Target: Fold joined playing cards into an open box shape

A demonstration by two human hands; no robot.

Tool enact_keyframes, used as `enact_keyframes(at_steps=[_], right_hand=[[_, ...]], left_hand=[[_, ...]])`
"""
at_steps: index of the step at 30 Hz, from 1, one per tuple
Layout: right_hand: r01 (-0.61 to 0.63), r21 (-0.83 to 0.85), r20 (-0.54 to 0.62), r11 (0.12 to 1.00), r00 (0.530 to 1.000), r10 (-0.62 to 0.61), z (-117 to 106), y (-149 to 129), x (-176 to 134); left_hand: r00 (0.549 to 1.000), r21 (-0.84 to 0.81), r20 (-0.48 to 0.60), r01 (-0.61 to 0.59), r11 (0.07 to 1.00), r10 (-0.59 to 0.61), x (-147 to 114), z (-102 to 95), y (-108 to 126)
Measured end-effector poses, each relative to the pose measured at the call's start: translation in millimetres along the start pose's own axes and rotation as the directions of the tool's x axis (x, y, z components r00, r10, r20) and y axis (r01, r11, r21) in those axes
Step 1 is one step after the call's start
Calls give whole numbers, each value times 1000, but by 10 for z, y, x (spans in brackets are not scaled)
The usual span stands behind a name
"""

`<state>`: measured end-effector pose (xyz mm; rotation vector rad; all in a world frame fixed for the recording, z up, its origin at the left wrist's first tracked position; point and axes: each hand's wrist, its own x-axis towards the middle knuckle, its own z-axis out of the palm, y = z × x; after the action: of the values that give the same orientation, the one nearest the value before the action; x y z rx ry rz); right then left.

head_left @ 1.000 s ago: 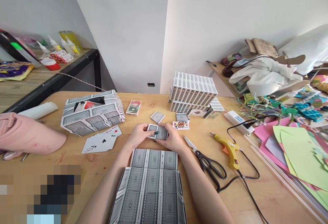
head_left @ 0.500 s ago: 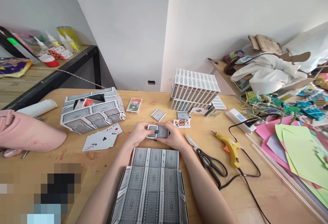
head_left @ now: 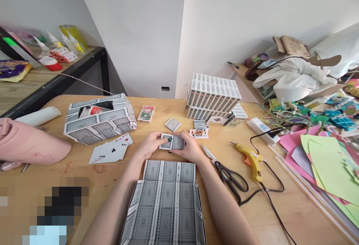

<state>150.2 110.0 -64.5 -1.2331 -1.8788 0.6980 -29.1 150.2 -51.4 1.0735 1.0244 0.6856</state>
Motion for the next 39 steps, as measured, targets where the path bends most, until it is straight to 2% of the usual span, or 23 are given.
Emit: enact_keyframes(at_steps=[17, 21, 25, 28, 30, 32, 35, 37, 39], right_hand=[[12, 18, 1, 1000, 1000, -12, -7, -6, 2], [9, -1, -25, 1000, 1000, -9, -18, -6, 4], [-4, -18, -78, 1000, 997, 3, -26, -1, -5], [-74, -50, -160, 996, 985, 65, -23, 36, -24], [-143, -89, -225, 986, 967, 120, -21, 75, -38], [-206, -132, -285, 970, 945, 162, -17, 115, -51], [-256, -174, -348, 951, 919, 183, -6, 154, -65], [-269, -187, -374, 945, 909, 185, 4, 164, -70], [-279, -188, -388, 941, 902, 190, 13, 164, -73]], left_hand=[[994, 27, 105, -19, 999, 16, -1, -25, -24], [992, 183, -19, -120, 976, 126, 5, -1, -36], [951, 292, -180, -195, 937, 253, 56, -47, -86], [903, 378, -251, -240, 894, 348, 92, -110, -122], [883, 436, -251, -262, 861, 396, 105, -135, -138], [872, 500, -203, -298, 813, 445, 119, -134, -146], [851, 650, -62, -361, 668, 521, 174, -106, -135], [856, 740, -36, -323, 589, 515, 242, -95, -104], [872, 780, -108, -224, 584, 478, 332, -99, -60]])
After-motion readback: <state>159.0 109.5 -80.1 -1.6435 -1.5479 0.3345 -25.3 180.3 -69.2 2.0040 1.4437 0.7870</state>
